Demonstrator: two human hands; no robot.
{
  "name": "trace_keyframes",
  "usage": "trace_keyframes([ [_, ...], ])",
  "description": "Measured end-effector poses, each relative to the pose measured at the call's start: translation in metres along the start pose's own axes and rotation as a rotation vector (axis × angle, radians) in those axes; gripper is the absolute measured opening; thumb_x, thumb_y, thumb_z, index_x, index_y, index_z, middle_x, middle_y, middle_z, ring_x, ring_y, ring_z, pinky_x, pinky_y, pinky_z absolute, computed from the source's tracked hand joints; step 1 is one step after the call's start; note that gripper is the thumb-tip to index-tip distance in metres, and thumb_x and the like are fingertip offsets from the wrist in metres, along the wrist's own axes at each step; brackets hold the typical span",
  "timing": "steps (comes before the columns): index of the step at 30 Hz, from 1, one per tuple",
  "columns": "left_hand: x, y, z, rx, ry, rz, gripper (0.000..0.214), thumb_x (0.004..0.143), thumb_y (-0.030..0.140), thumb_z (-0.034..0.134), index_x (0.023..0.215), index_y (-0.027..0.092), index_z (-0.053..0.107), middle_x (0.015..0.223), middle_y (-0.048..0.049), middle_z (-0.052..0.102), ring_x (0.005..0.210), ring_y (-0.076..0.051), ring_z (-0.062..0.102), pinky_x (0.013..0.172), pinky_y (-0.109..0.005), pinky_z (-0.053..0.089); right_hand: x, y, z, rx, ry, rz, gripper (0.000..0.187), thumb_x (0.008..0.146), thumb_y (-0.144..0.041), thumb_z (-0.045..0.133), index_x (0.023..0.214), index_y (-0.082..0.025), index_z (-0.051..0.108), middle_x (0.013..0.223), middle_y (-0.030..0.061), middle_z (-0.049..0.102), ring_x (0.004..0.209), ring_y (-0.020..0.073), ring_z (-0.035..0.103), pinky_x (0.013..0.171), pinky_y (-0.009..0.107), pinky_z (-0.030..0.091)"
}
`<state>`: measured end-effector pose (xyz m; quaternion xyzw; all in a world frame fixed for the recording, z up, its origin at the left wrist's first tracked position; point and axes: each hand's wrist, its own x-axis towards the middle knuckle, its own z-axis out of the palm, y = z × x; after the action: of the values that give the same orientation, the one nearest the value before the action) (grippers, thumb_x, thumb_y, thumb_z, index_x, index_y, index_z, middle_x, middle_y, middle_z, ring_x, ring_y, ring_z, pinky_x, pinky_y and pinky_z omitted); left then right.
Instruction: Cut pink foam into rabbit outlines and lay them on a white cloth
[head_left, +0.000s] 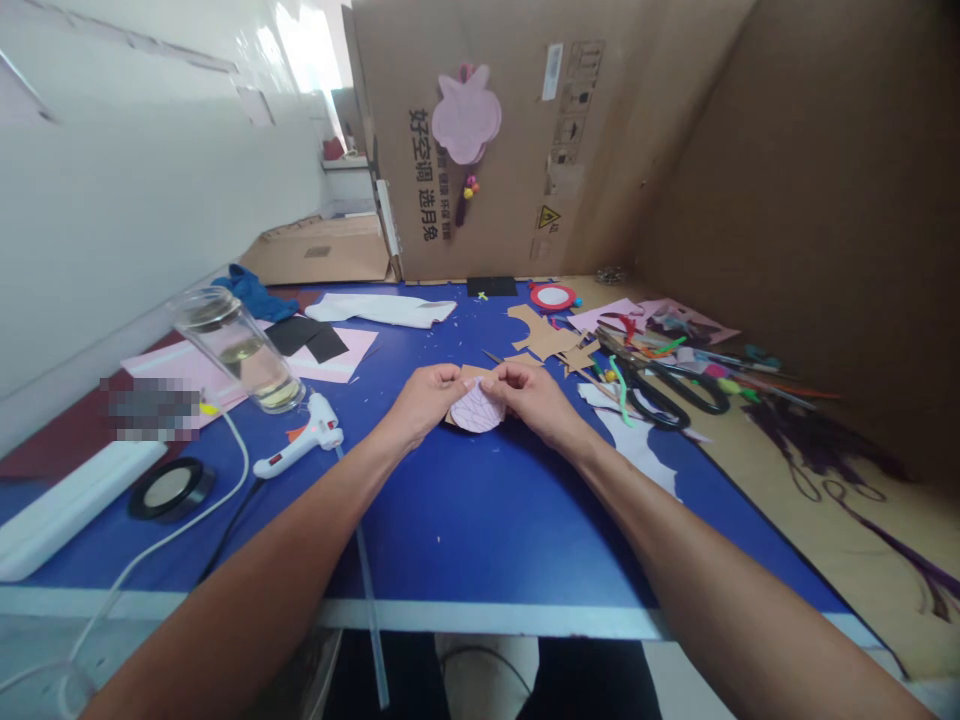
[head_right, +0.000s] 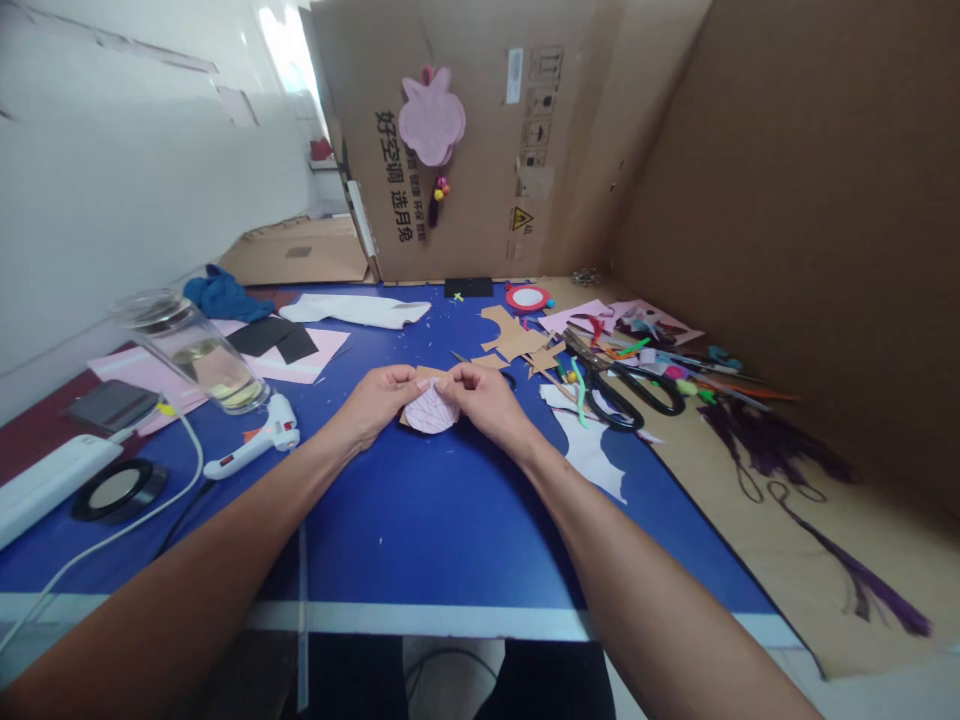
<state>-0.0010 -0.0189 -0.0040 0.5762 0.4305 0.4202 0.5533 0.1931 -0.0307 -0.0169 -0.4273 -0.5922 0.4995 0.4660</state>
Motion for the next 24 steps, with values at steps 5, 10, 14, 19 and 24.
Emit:
trace_keyframes([
  [5,-0.0011,-0.0001,0.0001,0.034,-0.036,0.006,0.037,0.076,0.048,0.086,0.075,0.017,0.067,0.070,-0.0001,0.066,0.061,-0.012,0.055,0.060,-0.025,0.040,-0.0009,-0.0010,0.0014,0.032,-0.009,-0.008,0.043,0.079,-0.061,0.080,0.080,-0.022,0.061,0.066,-0.0039,0.055,0.056,0.0125,0.046,0.054,0.027,0.040],
  [10,-0.0044,0.0032,0.0016,0.004,-0.055,-0.020,0.031,0.078,0.044,0.085,0.079,0.018,0.069,0.068,-0.0001,0.066,0.059,-0.012,0.056,0.059,-0.025,0.044,-0.0004,0.0009,0.0014,-0.014,-0.017,-0.023,0.041,0.079,-0.059,0.079,0.078,-0.023,0.061,0.067,-0.0028,0.056,0.058,0.0139,0.049,0.054,0.028,0.043],
  [14,-0.0049,0.0029,0.0018,0.001,-0.061,-0.028,0.030,0.077,0.042,0.085,0.076,0.019,0.066,0.064,0.0014,0.063,0.056,-0.012,0.055,0.058,-0.025,0.045,-0.0010,0.0007,0.0014,-0.030,-0.026,-0.025,0.039,0.079,-0.057,0.079,0.078,-0.023,0.060,0.066,-0.0026,0.056,0.058,0.0140,0.049,0.055,0.028,0.042],
  [19,-0.0016,-0.0015,0.0001,0.030,-0.041,0.002,0.032,0.076,0.043,0.085,0.075,0.019,0.065,0.066,0.0013,0.063,0.058,-0.012,0.055,0.056,-0.024,0.042,-0.0021,-0.0022,0.0024,-0.030,-0.033,-0.010,0.040,0.079,-0.059,0.079,0.078,-0.023,0.060,0.068,-0.0024,0.056,0.060,0.0139,0.049,0.056,0.028,0.042],
  [24,0.0022,-0.0029,-0.0030,-0.017,0.014,0.033,0.032,0.074,0.042,0.086,0.077,0.019,0.065,0.070,0.0005,0.067,0.060,-0.013,0.059,0.060,-0.025,0.046,-0.0014,-0.0022,0.0019,-0.016,-0.009,0.010,0.037,0.080,-0.055,0.077,0.081,-0.023,0.060,0.067,-0.0038,0.055,0.058,0.0127,0.046,0.057,0.028,0.040],
])
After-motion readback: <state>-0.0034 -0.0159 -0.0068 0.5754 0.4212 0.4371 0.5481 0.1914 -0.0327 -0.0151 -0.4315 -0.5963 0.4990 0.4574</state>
